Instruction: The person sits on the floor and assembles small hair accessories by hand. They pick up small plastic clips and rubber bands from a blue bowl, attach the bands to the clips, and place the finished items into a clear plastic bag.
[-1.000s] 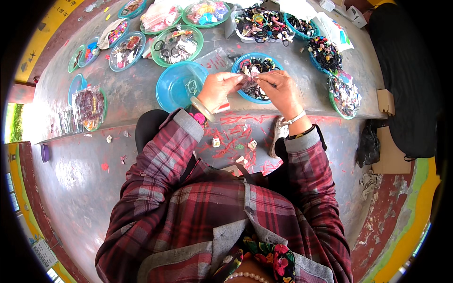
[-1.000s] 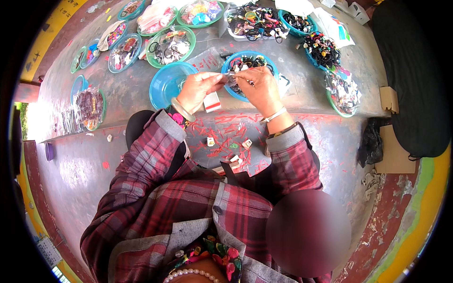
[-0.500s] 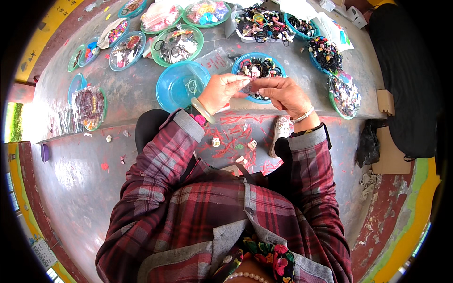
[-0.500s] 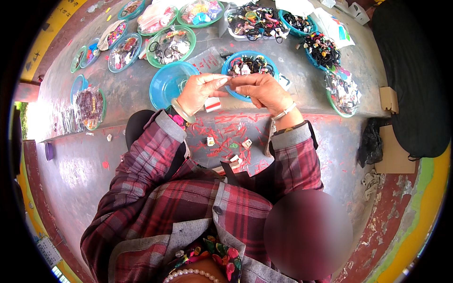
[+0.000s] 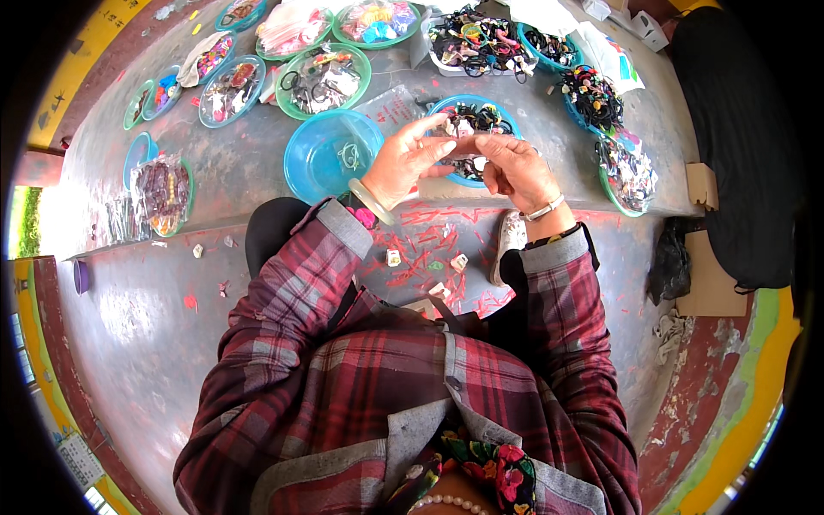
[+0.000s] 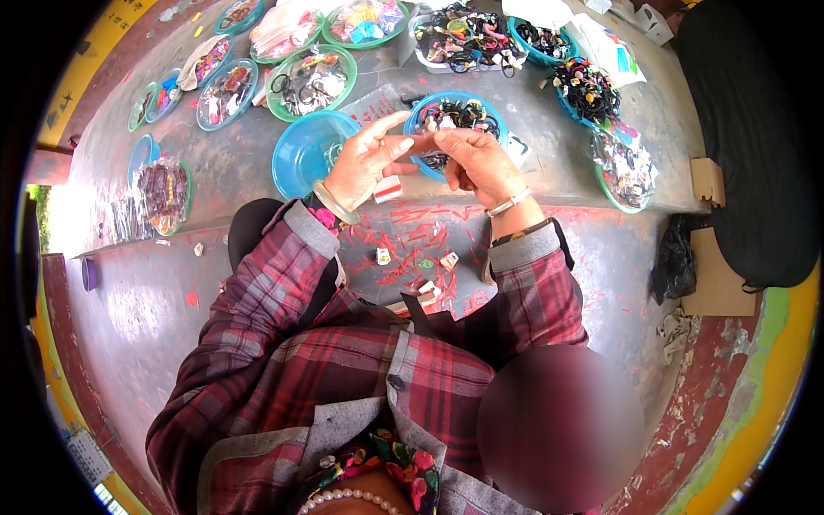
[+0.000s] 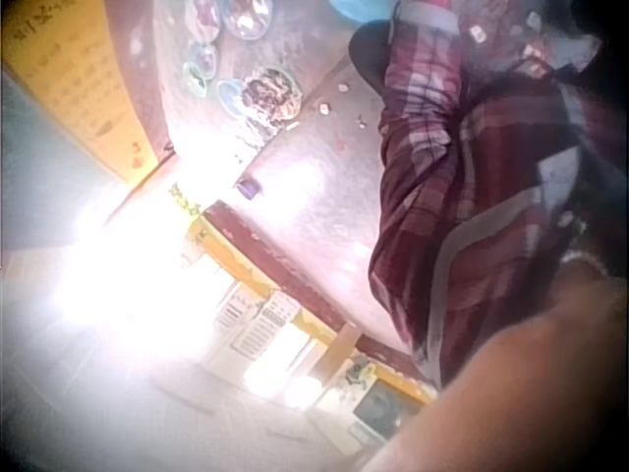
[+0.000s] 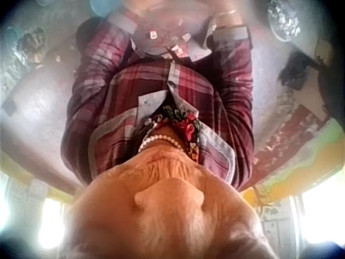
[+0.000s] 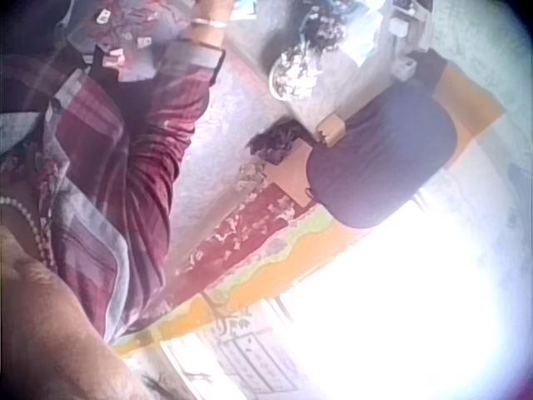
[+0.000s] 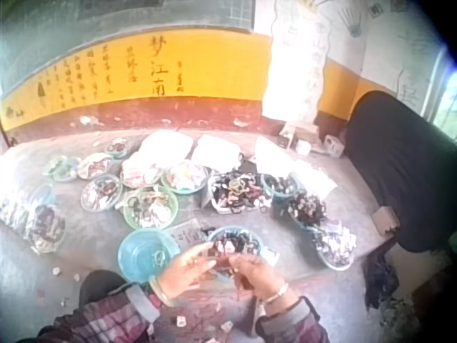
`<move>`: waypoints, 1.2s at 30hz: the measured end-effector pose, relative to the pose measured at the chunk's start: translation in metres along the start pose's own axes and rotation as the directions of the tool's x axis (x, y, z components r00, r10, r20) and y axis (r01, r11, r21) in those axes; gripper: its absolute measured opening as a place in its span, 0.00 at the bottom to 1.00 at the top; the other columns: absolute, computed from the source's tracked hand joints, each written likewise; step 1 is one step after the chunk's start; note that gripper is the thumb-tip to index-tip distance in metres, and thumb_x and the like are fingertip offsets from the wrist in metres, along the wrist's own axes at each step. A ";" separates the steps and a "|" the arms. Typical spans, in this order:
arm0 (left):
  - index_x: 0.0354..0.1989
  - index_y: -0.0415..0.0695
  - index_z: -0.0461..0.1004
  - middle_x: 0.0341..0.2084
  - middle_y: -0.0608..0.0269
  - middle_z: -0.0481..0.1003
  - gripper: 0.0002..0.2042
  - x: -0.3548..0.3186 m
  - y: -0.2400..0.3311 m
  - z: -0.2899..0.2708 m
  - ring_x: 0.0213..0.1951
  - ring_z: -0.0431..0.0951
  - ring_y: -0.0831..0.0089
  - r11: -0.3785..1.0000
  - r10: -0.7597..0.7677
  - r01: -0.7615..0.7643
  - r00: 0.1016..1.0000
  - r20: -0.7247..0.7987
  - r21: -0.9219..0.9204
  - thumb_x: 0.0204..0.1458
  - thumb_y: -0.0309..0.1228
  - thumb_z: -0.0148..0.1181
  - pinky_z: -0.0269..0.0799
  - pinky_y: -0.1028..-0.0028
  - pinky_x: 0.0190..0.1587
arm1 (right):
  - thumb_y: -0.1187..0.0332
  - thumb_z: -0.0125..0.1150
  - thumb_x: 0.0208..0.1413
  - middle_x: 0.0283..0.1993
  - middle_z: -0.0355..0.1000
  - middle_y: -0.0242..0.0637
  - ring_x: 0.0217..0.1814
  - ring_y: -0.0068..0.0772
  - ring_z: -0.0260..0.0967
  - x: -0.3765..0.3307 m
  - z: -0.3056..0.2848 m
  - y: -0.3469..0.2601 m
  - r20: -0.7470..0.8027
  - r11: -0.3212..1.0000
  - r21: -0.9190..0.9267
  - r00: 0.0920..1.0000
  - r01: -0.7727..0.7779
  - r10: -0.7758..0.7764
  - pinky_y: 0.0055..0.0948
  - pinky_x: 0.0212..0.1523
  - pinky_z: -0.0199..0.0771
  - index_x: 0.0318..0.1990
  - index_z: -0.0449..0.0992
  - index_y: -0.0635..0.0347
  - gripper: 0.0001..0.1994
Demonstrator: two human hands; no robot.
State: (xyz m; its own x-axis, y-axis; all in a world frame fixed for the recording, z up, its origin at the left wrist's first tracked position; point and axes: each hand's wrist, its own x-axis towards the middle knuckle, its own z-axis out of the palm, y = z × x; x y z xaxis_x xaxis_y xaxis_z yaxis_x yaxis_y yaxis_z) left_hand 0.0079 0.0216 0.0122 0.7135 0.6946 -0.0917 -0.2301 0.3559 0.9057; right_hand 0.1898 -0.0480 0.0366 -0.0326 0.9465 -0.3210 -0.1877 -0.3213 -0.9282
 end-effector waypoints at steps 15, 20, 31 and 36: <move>0.51 0.39 0.65 0.42 0.63 0.71 0.15 0.003 0.003 -0.004 0.43 0.71 0.77 1.000 0.014 -0.016 0.995 0.094 0.019 0.55 0.30 0.49 0.72 0.77 0.39 | 0.50 0.47 0.56 0.44 0.71 0.41 0.24 0.21 0.71 -0.004 -0.002 -0.004 0.149 0.981 0.191 0.989 -0.021 -0.007 0.11 0.15 0.58 0.50 0.68 0.61 0.24; 0.47 0.39 0.69 0.40 0.63 0.72 0.13 0.004 0.003 -0.009 0.40 0.73 0.77 0.992 0.038 -0.032 0.998 -0.048 0.118 0.55 0.31 0.50 0.72 0.80 0.33 | 0.46 0.49 0.53 0.44 0.71 0.38 0.27 0.21 0.70 -0.010 0.002 -0.012 0.083 0.998 -0.057 0.997 0.002 0.003 0.14 0.21 0.62 0.49 0.70 0.57 0.26; 0.43 0.37 0.71 0.38 0.60 0.74 0.13 0.003 0.002 -0.012 0.40 0.73 0.76 0.998 -0.059 0.058 0.995 -0.085 -0.008 0.56 0.33 0.49 0.72 0.78 0.36 | 0.63 0.54 0.54 0.39 0.73 0.34 0.30 0.20 0.70 -0.006 0.000 -0.008 0.077 0.996 -0.063 0.995 0.064 -0.059 0.14 0.26 0.65 0.47 0.71 0.59 0.16; 0.46 0.37 0.69 0.42 0.59 0.72 0.15 0.006 -0.003 -0.014 0.41 0.73 0.75 0.997 -0.080 0.081 0.992 -0.094 0.010 0.55 0.33 0.51 0.72 0.78 0.36 | 0.70 0.54 0.52 0.35 0.74 0.33 0.30 0.20 0.70 0.001 -0.008 0.000 0.001 0.965 -0.181 0.982 0.188 -0.191 0.16 0.26 0.66 0.44 0.72 0.62 0.12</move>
State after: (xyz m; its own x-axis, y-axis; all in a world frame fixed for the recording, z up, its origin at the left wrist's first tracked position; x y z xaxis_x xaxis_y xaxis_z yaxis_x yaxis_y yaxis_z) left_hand 0.0034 0.0339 0.0029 0.6640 0.7199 -0.2020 -0.1651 0.4046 0.8995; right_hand 0.1979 -0.0475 0.0346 0.0030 0.9904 -0.1379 -0.0093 -0.1379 -0.9904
